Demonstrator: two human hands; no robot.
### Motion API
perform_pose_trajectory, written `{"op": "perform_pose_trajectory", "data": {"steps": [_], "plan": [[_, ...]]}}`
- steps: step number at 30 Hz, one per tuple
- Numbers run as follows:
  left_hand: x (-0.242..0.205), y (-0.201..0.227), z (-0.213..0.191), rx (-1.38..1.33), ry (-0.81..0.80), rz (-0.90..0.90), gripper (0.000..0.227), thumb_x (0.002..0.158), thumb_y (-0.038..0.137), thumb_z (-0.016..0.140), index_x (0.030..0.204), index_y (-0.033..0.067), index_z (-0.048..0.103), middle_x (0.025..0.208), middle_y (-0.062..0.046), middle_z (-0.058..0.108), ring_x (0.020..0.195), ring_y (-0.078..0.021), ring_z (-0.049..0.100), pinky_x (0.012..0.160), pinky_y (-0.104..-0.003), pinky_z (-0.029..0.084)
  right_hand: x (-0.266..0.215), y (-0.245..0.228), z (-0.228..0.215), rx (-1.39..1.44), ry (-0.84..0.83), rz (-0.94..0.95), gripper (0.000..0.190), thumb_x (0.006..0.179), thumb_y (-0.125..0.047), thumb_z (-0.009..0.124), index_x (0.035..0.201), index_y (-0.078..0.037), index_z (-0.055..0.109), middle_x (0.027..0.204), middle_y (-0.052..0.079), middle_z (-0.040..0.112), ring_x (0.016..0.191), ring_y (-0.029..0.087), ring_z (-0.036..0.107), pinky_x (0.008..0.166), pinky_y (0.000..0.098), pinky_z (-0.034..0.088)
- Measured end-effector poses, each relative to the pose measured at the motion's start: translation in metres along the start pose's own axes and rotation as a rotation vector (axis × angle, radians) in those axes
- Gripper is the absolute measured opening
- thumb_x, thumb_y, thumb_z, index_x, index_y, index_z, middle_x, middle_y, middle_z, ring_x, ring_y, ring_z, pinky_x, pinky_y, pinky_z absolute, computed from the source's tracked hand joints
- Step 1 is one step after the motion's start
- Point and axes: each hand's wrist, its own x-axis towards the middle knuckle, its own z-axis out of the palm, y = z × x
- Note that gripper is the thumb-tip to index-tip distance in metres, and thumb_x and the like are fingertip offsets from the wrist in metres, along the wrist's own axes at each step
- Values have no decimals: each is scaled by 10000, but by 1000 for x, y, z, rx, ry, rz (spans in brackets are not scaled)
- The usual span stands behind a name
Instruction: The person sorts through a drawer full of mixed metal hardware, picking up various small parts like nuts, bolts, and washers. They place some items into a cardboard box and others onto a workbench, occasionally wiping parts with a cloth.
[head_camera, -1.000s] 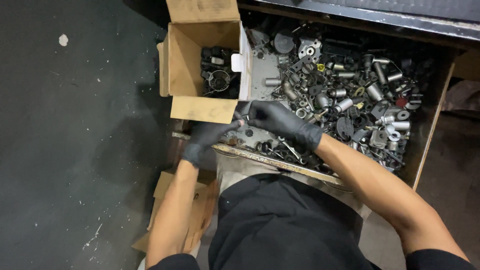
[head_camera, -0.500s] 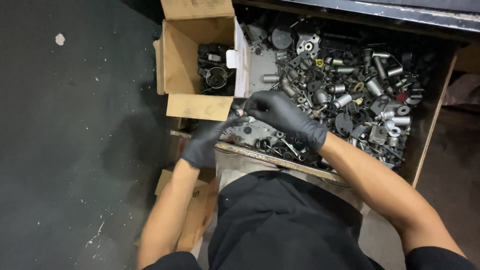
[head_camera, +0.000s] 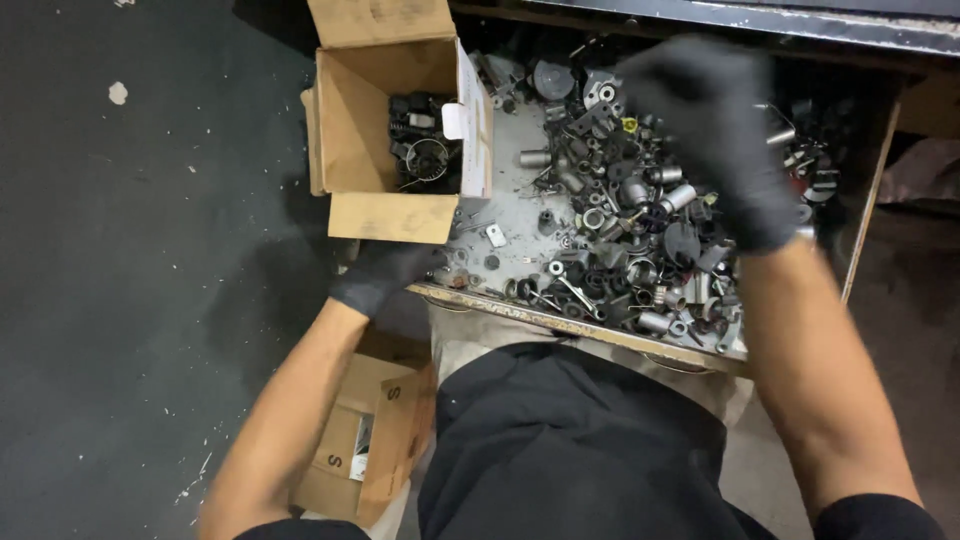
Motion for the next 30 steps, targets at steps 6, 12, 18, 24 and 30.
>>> {"op": "perform_pose_trajectory", "data": {"steps": [6, 12, 18, 24, 30], "plan": [[2, 20, 1, -577, 20, -268, 497, 1025, 402, 439, 1351, 65, 603, 1496, -137, 572, 1408, -380, 453, 1170, -567, 203, -23, 112, -87, -1, 415, 70, 217, 1248, 143, 850, 1149, 30, 692, 1133, 142, 761, 1012, 230, 790, 898, 353, 708], [45, 9, -49, -654, -230, -303, 163, 1072, 285, 323, 1078, 182, 449, 1136, 10, 532, 1136, -156, 373, 1062, -450, 284, -13, 183, -116, -480, 342, -94, 278, 1172, 88, 1028, 1055, 22, 784, 978, 125, 796, 837, 177, 698, 691, 335, 496], [16, 21, -8, -1070, 235, -529, 250, 977, 114, 515, 785, 263, 457, 675, 48, 472, 726, -140, 488, 820, -387, 407, 25, 126, -82, -527, 301, -189, 99, 1075, 19, 892, 1051, -19, 805, 981, 113, 798, 873, 240, 729, 767, 371, 509], [30, 21, -2, -664, -17, -300, 133, 1012, 281, 433, 892, 284, 490, 789, -5, 587, 818, -144, 573, 884, -370, 460, 40, 132, -67, -367, 396, -231, 132, 956, 120, 792, 1020, 8, 761, 962, 143, 742, 885, 268, 700, 734, 356, 528], [-14, 31, 37, -1053, 262, -569, 218, 915, 127, 561, 745, 254, 510, 712, -10, 538, 720, -166, 555, 815, -398, 492, 36, 100, -67, -332, 377, -263, 155, 953, 156, 822, 1051, 59, 749, 1001, 186, 735, 922, 286, 713, 782, 354, 602]]}}
